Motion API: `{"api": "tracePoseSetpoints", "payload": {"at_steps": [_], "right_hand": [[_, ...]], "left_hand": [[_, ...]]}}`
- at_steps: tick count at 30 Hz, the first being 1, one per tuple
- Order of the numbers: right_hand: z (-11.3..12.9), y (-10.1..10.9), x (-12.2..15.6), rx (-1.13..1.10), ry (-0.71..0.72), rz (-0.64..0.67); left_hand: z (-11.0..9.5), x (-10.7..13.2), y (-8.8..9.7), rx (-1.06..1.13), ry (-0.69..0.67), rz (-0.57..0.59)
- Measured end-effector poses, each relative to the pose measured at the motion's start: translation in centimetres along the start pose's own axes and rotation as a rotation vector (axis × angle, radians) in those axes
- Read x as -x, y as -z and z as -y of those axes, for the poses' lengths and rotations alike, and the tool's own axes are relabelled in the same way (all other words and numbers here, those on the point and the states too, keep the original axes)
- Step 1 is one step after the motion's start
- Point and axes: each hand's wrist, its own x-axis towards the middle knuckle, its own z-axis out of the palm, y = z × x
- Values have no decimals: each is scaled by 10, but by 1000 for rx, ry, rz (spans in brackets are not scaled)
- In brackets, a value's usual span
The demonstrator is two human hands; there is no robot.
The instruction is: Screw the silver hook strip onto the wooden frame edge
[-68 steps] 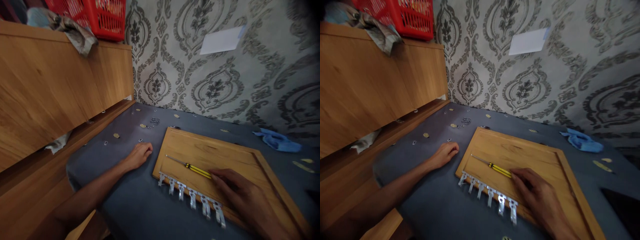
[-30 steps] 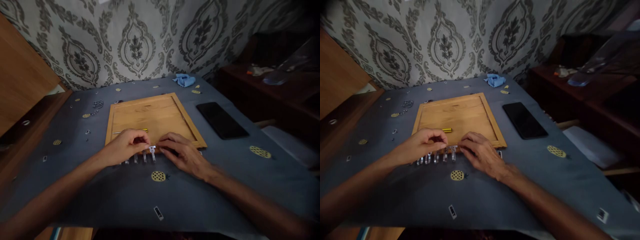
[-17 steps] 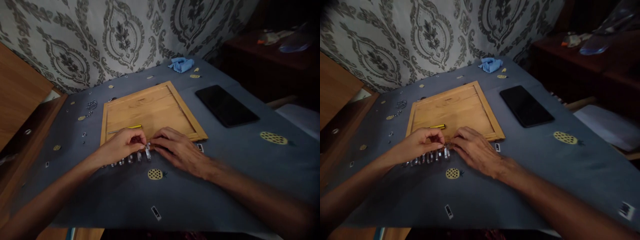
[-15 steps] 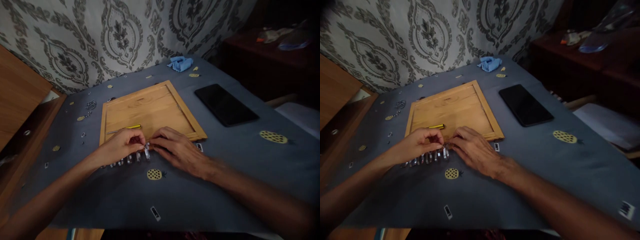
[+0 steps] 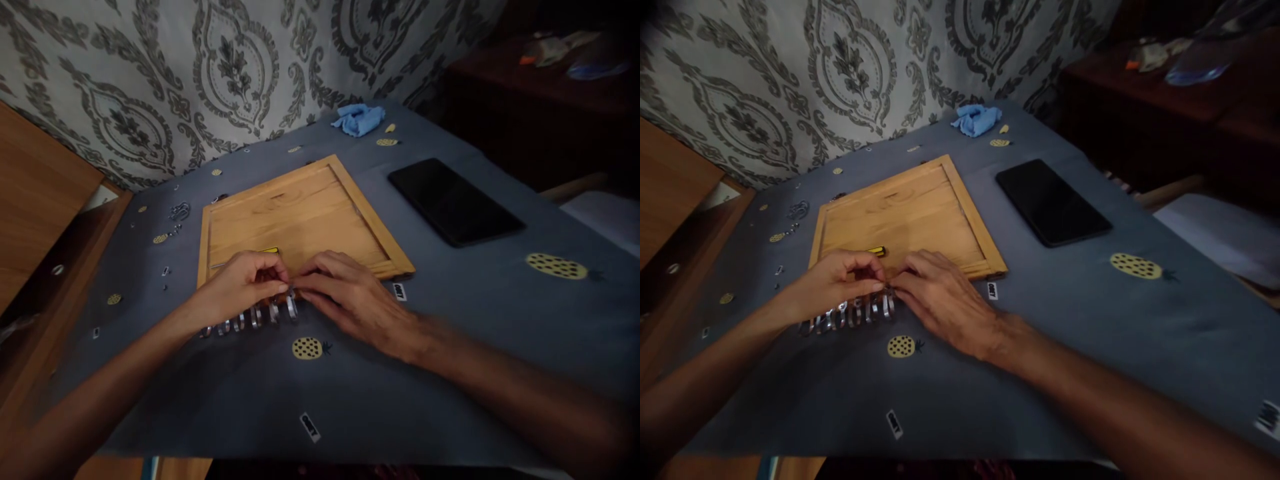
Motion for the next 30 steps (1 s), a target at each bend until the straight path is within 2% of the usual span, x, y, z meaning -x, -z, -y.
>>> {"api": "tracePoseSetpoints", "payload": {"at_steps": [8,14,17,22,30], "right_hand": [[7,-4,-7,-171,-91,-81],[11,-3,-11,-297,-173,-110],[10,-4,-11,-273,-139,-127],[8,-6,-9,-175,-54,-134],[5,2,-9,-65,-15,-15]], "left_hand": [[-12,4,-1,51,-79,-60],[-13,12,-4,-84,-131,-177],[-13,16,-6,-96,-126,-210],[-13,19,-7,-60,-119,-194],[-17,18,-5,-171,-95,-204]]}}
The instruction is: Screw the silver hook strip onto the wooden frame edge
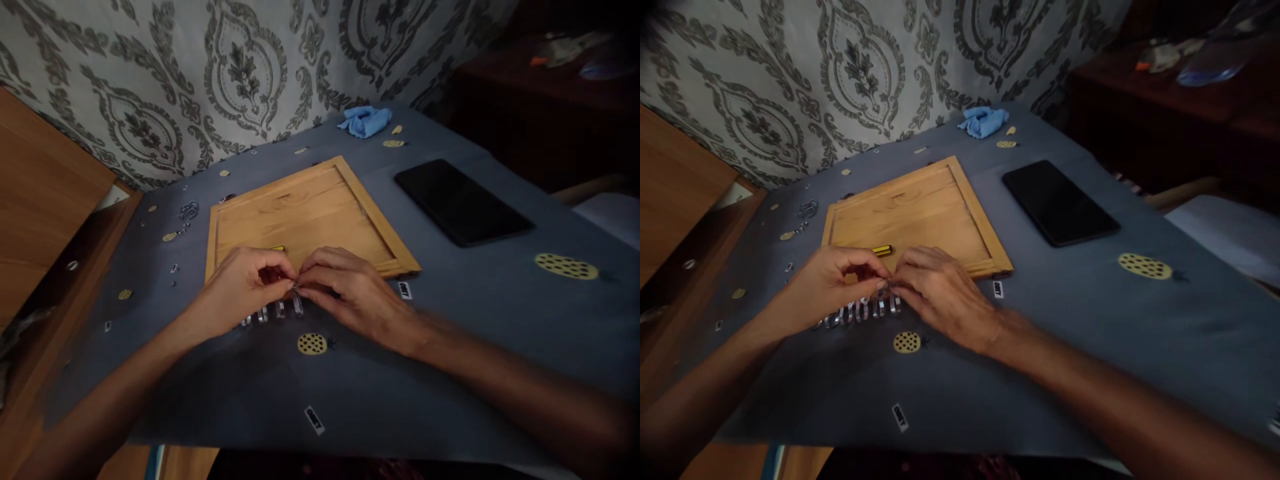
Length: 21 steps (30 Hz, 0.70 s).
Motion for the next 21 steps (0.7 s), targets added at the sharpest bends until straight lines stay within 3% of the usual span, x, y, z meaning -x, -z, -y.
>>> {"api": "tracePoseSetpoints", "payload": {"at_steps": [7,21], "right_hand": [[-12,12,8,147,-86,43],[-14,9,9,150,-53,93]], "left_hand": [[10,-4,-2,-47,102,96],[15,-8,-6,-52,66,127]]}}
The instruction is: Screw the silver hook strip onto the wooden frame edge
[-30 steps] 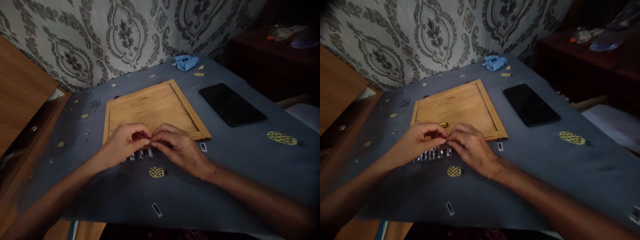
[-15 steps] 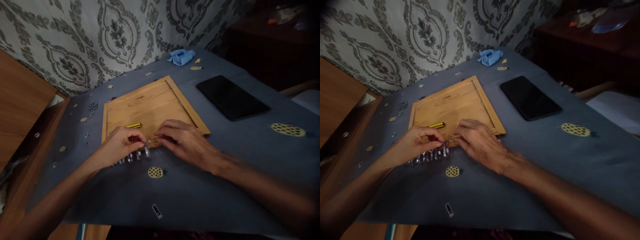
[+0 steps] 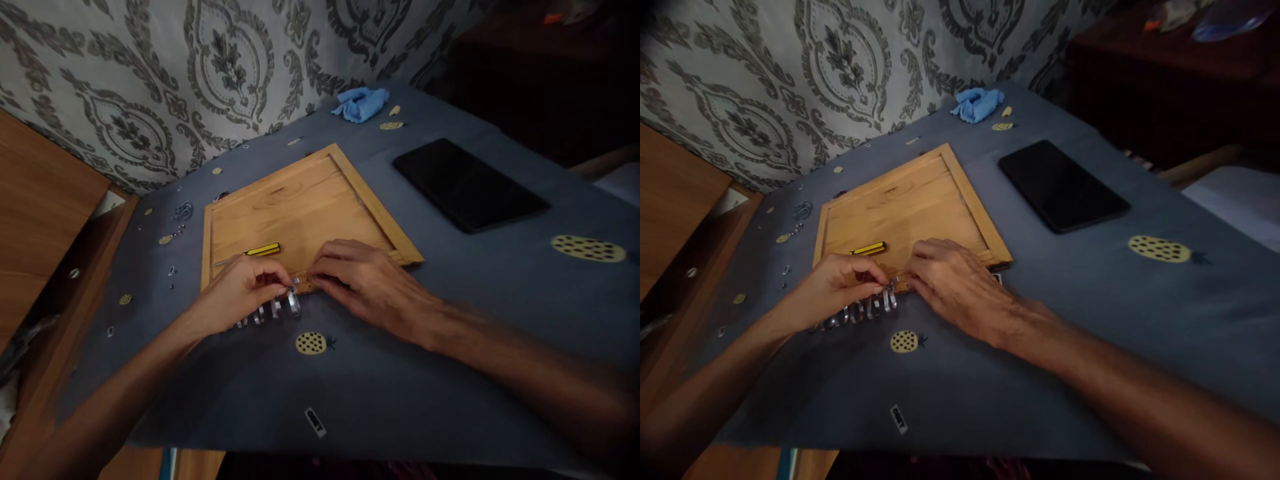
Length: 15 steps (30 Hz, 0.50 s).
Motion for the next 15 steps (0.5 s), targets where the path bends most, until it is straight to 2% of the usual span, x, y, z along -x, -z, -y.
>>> {"api": "tracePoseSetpoints", "payload": {"at_steps": [9,15], "right_hand": [[2,2,0,-19,-3,15],[1,2,0,-13,-15,21]], "left_hand": [[7,-1,-1,-2,1,-13],[13,-6,-2,83,-18,14]]}}
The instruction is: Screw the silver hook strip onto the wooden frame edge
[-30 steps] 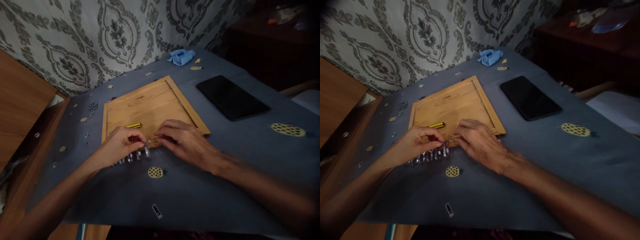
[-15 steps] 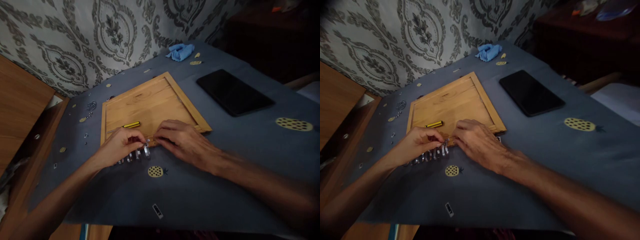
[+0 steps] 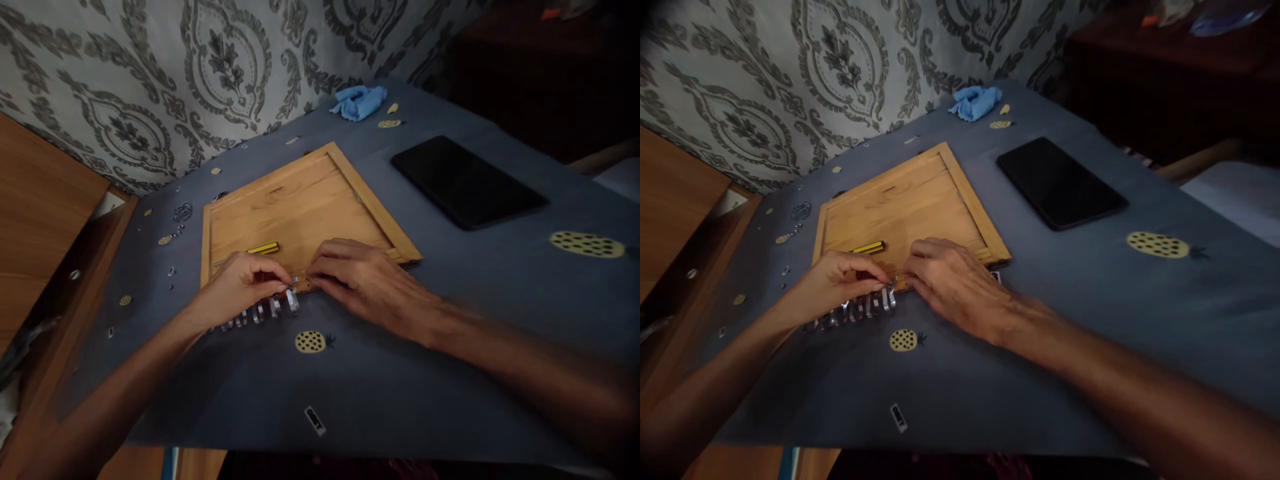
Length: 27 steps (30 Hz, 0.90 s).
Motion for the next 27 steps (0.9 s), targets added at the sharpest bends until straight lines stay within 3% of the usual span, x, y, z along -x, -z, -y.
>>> {"api": "tracePoseSetpoints", "payload": {"at_steps": [9,16,27], "right_hand": [[1,1,0,14,-11,18],[-3,-3,1,-16,25,-9],[-3,-3,1,-3,31,-12]], "left_hand": [[-3,-2,3,-51,-56,32],[4,-8,2,11,-162,41],[10,-4,4,6,-210,66]]}}
